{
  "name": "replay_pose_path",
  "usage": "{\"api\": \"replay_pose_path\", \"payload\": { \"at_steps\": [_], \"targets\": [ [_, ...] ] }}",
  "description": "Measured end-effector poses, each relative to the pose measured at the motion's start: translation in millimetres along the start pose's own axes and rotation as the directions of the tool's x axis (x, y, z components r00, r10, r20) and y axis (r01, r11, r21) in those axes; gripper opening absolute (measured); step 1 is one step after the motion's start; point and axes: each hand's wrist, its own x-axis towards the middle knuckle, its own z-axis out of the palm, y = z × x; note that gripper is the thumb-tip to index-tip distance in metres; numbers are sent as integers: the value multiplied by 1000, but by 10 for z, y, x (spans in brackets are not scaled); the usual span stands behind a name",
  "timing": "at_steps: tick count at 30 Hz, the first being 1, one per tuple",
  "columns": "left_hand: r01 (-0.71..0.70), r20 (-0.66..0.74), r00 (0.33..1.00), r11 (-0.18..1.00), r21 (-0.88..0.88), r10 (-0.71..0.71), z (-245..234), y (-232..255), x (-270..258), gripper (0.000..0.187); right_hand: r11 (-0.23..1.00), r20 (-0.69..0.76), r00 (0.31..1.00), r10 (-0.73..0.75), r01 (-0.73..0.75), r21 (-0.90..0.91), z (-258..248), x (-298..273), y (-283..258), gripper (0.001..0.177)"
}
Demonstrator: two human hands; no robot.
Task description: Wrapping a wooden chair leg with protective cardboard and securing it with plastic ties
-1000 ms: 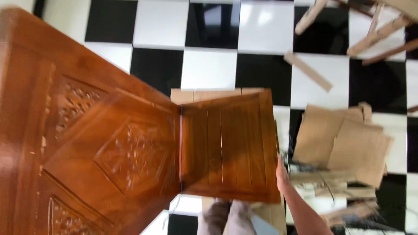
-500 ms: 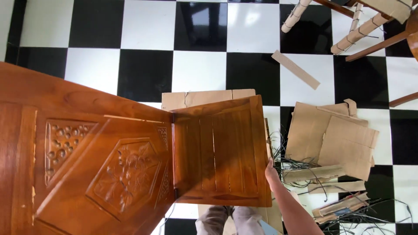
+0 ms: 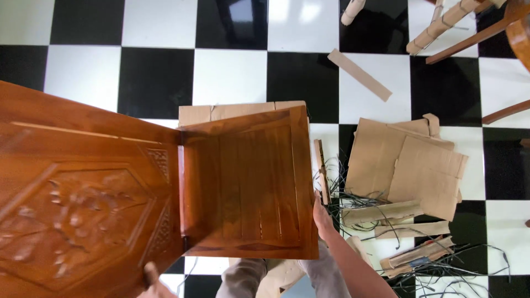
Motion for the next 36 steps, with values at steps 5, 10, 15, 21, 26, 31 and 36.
{"api": "replay_pose_path", "payload": {
  "at_steps": [5, 10, 15, 21, 26, 31, 36],
  "targets": [
    [-96, 20, 995, 975, -201, 102, 923, 489, 36, 57, 989, -58, 988, -143, 140, -47, -137, 508, 543, 91],
    [-321, -21, 947, 939, -124, 321, 1299, -18, 63, 80, 943, 196, 933, -303, 323, -79, -249, 795, 859, 91],
    [-415, -122, 909, 836, -358, 399, 1411, -1024, 291, 69, 883, 414, 798, -438, 468, 31, -346, 1007, 850, 98],
    [-598, -306, 744, 796, 91, 594, 1542, -1270, 315, 57, 821, 389, 727, -566, 539, 188, -448, 1330, 1207, 57],
    [-193, -289, 291, 352, 916, 912, 1530, -1478, 313, 40, 882, 287, 837, -466, 413, 228, -259, 714, 931, 51],
    [-489, -193, 872, 826, -280, 450, 1475, -1132, 203, 35, 927, 382, 847, -369, 310, 210, -292, 247, 1188, 71],
    [-651, -250, 759, 697, -300, 601, 1367, -1008, -34, 45, 869, 269, 861, -432, 317, 381, -526, 310, 1908, 71]
  ]
}}
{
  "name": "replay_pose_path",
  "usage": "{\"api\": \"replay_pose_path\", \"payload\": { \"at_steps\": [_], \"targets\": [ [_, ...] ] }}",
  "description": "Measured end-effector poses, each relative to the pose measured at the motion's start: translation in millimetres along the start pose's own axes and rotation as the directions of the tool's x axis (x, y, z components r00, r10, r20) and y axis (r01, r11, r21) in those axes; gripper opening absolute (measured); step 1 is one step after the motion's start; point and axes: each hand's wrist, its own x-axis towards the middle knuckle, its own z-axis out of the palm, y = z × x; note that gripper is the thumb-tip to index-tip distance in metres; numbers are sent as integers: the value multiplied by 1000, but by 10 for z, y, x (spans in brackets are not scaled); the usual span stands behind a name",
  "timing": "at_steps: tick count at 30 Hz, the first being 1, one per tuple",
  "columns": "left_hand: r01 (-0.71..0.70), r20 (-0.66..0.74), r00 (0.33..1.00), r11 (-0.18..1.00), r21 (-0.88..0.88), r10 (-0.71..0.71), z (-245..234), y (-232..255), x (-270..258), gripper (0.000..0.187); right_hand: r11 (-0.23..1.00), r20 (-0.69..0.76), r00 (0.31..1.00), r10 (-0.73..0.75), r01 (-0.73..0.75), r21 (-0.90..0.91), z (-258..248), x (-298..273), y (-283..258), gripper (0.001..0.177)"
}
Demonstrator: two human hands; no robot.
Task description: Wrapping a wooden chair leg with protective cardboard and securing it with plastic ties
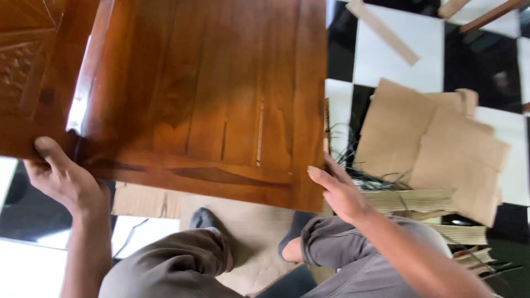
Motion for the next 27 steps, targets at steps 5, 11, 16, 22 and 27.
{"api": "replay_pose_path", "payload": {
  "at_steps": [5, 11, 16, 22, 27],
  "targets": [
    [79, -61, 995, 997, -6, -79, 47, -151, 11, 39, 908, 304, 894, -329, 388, -157, 376, -243, -194, 60],
    [116, 0, 993, 966, -233, -119, 160, 67, -145, 13, 894, 50, 904, -424, 426, -138, 263, -58, 221, 55],
    [48, -34, 997, 937, -347, -64, 271, 104, -160, 6, 902, 98, 908, -408, 417, -109, 401, -155, 4, 37],
    [21, -100, 992, 896, -444, -73, 357, -97, -183, 9, 703, 286, 801, -525, 598, -384, 295, 90, -127, 37],
    [-3, -47, 999, 964, -265, -10, 276, -1, -199, 11, 882, 155, 913, -378, 406, -240, 214, 181, -144, 78]
  ]
}}
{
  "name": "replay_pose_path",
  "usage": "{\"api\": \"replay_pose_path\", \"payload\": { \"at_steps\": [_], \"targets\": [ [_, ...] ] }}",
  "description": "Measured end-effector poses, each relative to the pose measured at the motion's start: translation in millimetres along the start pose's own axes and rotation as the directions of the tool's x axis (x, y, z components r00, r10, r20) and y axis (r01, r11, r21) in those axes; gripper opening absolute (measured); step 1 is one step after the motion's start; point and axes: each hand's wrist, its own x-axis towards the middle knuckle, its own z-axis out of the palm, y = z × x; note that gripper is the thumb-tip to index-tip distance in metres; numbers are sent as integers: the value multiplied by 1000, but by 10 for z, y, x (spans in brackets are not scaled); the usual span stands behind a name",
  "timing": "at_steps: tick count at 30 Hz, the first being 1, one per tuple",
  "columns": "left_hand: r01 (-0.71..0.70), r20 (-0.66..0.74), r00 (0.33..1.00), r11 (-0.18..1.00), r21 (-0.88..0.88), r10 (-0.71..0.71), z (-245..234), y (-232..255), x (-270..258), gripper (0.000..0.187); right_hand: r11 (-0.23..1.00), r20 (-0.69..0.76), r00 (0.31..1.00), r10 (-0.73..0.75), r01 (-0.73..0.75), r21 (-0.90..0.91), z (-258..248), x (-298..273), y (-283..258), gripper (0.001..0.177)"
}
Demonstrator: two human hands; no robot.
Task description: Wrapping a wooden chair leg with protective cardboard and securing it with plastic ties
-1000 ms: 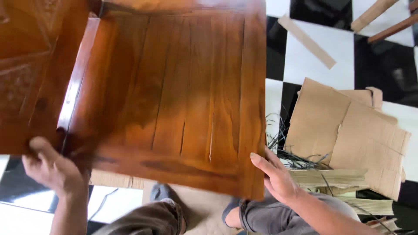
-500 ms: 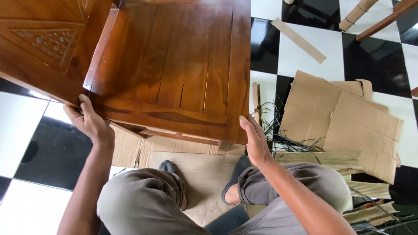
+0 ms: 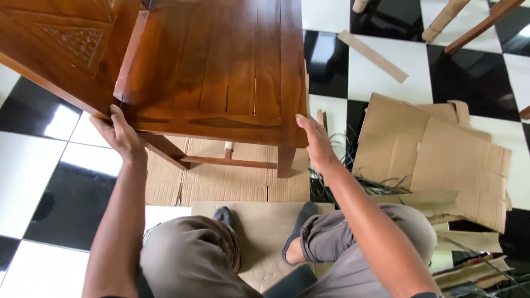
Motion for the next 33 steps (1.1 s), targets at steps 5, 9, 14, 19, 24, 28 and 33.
{"api": "replay_pose_path", "payload": {
  "at_steps": [5, 9, 14, 19, 24, 28, 33],
  "targets": [
    [71, 105, 989, 965, 253, -100, -85, 131, -47, 19, 998, 0, 999, -33, 33, -48, -84, 40, 213, 82],
    [398, 63, 905, 889, 227, -421, 110, 619, -274, 69, 993, 72, 995, -72, 78, -83, -98, -14, 210, 85],
    [400, 438, 641, 761, 511, -631, 243, 1630, -666, 49, 982, 149, 982, -118, 137, -127, -168, 17, 340, 79],
    [-137, 870, -268, 910, 391, -414, 815, 2327, -905, 46, 971, 196, 971, -138, 172, -166, -159, -19, 343, 78],
    [-394, 902, -285, 898, 197, -323, 1571, 1738, -1604, 40, 911, 256, 961, -103, 194, -363, -361, -71, 395, 83],
    [-572, 910, -206, 799, 186, -359, 1882, 1342, -2053, 49, 950, 141, 990, -24, 67, -304, -896, 57, 1343, 81],
    [-699, 923, -232, 713, 62, -308, 2046, 1195, -2265, 40, 909, 67, 998, -19, 45, -415, -929, -497, 517, 75]
  ]
}}
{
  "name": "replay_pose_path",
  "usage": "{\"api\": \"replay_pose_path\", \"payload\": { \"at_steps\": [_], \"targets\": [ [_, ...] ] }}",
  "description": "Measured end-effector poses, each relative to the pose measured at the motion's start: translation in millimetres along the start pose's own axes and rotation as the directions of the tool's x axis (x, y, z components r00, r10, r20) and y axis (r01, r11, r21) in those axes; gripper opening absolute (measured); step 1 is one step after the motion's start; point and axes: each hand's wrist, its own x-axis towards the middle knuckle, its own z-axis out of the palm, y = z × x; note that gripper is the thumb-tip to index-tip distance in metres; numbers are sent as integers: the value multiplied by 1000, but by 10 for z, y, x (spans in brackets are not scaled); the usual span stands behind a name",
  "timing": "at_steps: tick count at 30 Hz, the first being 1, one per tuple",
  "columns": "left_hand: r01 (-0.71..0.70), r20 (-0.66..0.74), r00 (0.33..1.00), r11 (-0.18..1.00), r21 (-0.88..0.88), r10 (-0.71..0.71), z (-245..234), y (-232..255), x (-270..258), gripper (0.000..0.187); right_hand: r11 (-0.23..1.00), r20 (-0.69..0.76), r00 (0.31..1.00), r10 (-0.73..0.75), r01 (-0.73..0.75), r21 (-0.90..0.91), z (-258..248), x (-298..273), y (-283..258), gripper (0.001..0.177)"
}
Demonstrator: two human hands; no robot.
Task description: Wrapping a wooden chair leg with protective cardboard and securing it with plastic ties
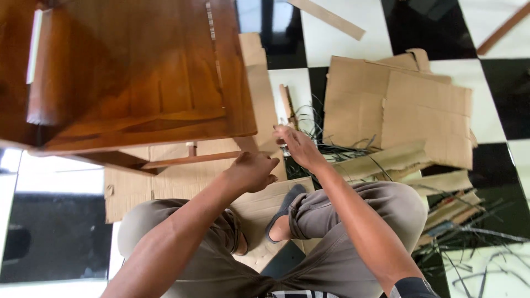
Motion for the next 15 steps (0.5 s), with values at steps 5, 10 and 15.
{"api": "replay_pose_path", "payload": {
  "at_steps": [5, 10, 15],
  "targets": [
    [-137, 104, 984, 989, -50, 141, -331, 303, 239, 39, 940, -189, 974, 127, -179, -292, -206, -371, 545, 56],
    [-303, 35, 951, 951, -68, 306, -305, 554, 632, 42, 676, -292, 884, 364, -467, -570, -474, -752, 1670, 55],
    [-352, 142, 926, 936, -3, 349, -259, 758, 1005, 53, 646, -408, 791, 456, -609, -459, -623, -1047, 2319, 57]
  ]
}}
